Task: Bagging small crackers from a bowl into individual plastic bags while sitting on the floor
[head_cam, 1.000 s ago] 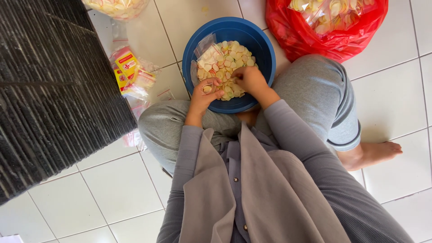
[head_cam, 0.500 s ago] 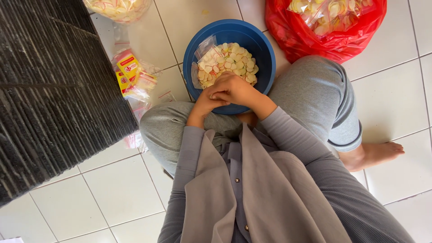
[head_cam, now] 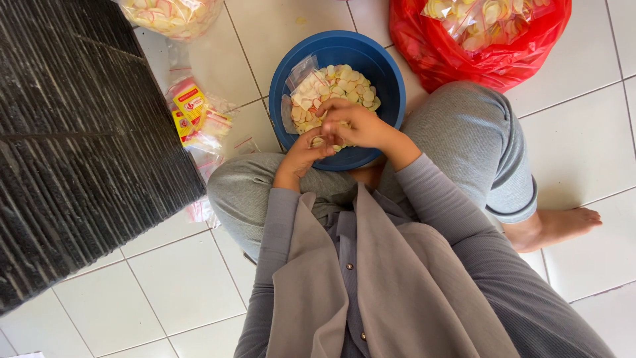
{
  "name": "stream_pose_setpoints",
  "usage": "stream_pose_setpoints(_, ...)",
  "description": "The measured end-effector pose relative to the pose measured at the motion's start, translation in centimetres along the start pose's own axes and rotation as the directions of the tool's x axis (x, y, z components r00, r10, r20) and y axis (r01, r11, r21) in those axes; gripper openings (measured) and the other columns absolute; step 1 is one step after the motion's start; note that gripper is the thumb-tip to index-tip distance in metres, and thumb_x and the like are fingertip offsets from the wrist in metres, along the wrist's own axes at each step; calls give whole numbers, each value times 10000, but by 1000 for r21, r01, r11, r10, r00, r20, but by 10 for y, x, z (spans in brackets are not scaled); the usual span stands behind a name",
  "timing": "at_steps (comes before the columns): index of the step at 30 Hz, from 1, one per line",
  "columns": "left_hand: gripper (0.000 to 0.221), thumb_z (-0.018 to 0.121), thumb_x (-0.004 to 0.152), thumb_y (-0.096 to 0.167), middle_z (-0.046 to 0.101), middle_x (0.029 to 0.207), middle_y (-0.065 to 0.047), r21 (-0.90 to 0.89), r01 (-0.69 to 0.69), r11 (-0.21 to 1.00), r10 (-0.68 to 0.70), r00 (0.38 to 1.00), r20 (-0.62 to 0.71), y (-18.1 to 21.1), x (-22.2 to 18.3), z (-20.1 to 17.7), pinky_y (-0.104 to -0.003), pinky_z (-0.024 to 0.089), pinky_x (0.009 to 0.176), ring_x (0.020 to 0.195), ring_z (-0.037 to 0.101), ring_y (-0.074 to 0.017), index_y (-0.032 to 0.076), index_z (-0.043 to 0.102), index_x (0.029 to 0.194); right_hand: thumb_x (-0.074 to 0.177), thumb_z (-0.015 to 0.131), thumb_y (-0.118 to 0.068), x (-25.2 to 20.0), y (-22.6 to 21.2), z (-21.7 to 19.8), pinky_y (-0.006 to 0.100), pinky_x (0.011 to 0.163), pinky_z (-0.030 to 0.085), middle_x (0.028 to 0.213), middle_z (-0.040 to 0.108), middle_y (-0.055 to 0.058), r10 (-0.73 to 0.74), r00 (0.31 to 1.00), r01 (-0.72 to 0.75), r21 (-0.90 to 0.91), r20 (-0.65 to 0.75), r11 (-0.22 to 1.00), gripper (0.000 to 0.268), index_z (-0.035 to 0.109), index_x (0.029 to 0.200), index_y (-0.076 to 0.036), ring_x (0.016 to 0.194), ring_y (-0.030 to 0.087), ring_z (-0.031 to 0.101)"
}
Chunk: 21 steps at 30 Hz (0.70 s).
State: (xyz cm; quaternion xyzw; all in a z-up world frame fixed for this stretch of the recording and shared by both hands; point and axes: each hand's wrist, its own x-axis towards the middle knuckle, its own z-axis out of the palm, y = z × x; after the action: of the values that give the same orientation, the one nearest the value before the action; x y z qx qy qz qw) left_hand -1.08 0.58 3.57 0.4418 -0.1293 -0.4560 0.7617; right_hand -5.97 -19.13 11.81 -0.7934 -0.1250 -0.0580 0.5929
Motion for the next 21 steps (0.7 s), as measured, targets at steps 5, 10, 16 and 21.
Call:
stream_pose_setpoints(5,292,793,834,-55,684,1036,-143,-203,-132,970,142,989,35,-5,6,-15,-338,587,750,1086,664,-318,71,550,936,1006,674,-197,-25,80,16,464,775,545,1042,686,97,236,967,-254,-341,-92,905,133,766,1072,-128,926,325,692)
stream_pose_setpoints(10,336,821,832,40,629,1067,-111,-440,-172,881,215,975,49,-3,8,-22,-340,619,766,1259,590,-427,110,506,926,931,628,-164,-49,153,79,452,597,588,846,698,-4,530,846,-355,-804,-60,476,158,770,956,-228,778,220,731)
stream_pose_setpoints(16,401,855,816,129,626,1108,-133,-394,-174,902,201,979,29,-26,13,-42,-545,578,913,1250,595,-442,88,533,1050,907,709,-163,-39,115,33,473,647,604,788,719,131,569,818,-491,-617,-84,615,151,781,1018,-92,750,354,741)
stream_pose_setpoints(21,375,829,780,-134,666,1044,-194,1,-135,991,134,988,-71,-32,16,-35,-450,606,876,1119,671,-344,-19,554,1007,860,824,-188,-12,21,-16,397,641,555,863,733,52,197,952,-277,-383,-235,881,146,758,976,-130,718,276,709)
